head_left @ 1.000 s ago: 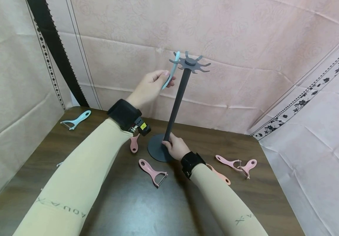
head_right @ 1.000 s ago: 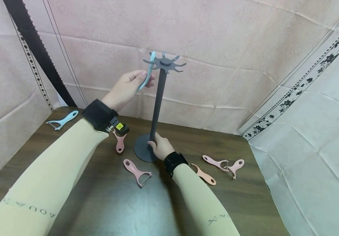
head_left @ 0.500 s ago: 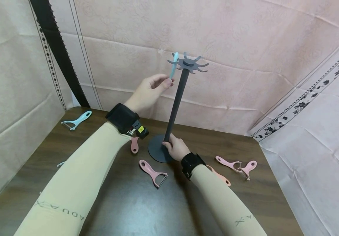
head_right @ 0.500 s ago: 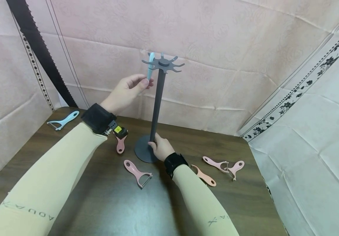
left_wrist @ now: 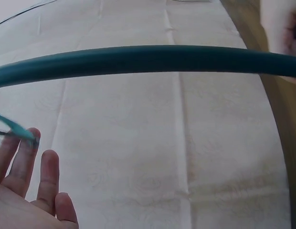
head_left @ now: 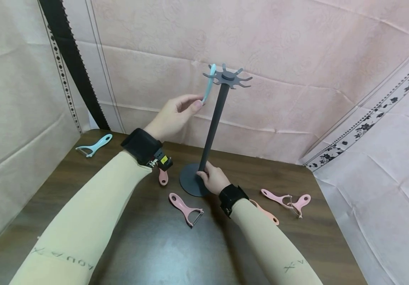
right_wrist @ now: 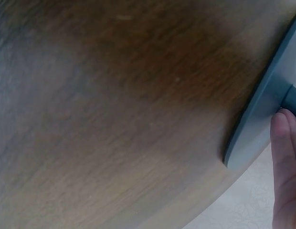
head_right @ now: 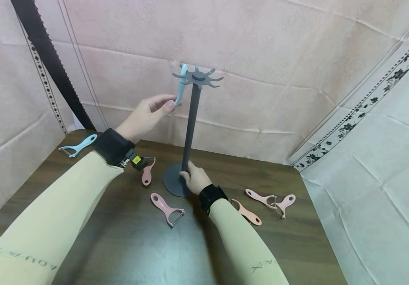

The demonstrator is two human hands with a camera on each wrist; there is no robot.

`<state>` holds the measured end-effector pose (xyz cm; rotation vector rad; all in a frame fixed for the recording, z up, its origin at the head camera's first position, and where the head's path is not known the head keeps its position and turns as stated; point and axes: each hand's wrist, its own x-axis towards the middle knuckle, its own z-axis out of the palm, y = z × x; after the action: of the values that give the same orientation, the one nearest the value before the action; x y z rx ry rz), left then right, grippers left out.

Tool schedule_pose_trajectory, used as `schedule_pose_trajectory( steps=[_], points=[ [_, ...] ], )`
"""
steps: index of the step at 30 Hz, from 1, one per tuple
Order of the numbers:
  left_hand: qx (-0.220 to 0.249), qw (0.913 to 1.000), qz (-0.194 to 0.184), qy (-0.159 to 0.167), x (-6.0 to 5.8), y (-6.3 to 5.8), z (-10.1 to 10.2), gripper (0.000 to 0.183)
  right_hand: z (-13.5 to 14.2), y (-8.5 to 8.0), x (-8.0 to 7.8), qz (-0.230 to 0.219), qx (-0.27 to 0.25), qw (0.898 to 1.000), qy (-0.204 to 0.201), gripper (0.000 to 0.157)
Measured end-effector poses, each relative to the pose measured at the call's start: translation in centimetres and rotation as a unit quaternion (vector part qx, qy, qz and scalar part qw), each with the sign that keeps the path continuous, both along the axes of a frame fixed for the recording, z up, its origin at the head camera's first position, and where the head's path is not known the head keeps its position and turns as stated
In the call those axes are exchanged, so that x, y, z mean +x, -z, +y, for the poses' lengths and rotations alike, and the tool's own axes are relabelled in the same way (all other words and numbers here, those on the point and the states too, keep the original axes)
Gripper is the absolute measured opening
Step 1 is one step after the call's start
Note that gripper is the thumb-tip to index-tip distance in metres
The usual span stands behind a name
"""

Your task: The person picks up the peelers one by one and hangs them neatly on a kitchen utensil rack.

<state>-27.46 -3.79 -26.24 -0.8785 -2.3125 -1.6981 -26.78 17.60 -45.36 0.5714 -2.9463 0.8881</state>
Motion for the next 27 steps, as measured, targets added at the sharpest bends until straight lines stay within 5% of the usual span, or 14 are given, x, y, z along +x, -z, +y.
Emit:
schedule_pose_trajectory(
  steps=[6,11,13,18,23,27],
  points=[
    [-0.028,0.9994,-0.019,0.006,1.8,0.9,-1.2,0.047,0.0,-0.1,0.1,0.004,-0.002,1.0,0.004,0.014],
    [-0.112,0.9928,-0.044,0.003,1.8,5.0,-2.0,0.057,0.1,0.1,0.1,0.021,-0.006,1.0,0.001,0.013],
    [-0.168,0.9839,-0.06,-0.006,2.1,6.7,-2.1,0.064,0.2,0.2,0.0,0.027,-0.005,1.0,0.0,0.013],
    [-0.311,0.9461,-0.086,-0.027,3.2,10.5,-2.5,0.078,0.2,0.2,-0.1,0.015,-0.006,1.0,0.009,0.014],
    [-0.369,0.9237,-0.098,-0.027,3.8,13.7,-3.0,0.079,0.0,0.0,0.1,0.004,-0.002,1.0,0.011,0.013],
    [-0.408,0.9102,-0.062,-0.035,4.2,15.6,-2.8,0.078,-0.2,0.0,0.2,0.001,-0.003,1.0,0.011,0.013]
  ],
)
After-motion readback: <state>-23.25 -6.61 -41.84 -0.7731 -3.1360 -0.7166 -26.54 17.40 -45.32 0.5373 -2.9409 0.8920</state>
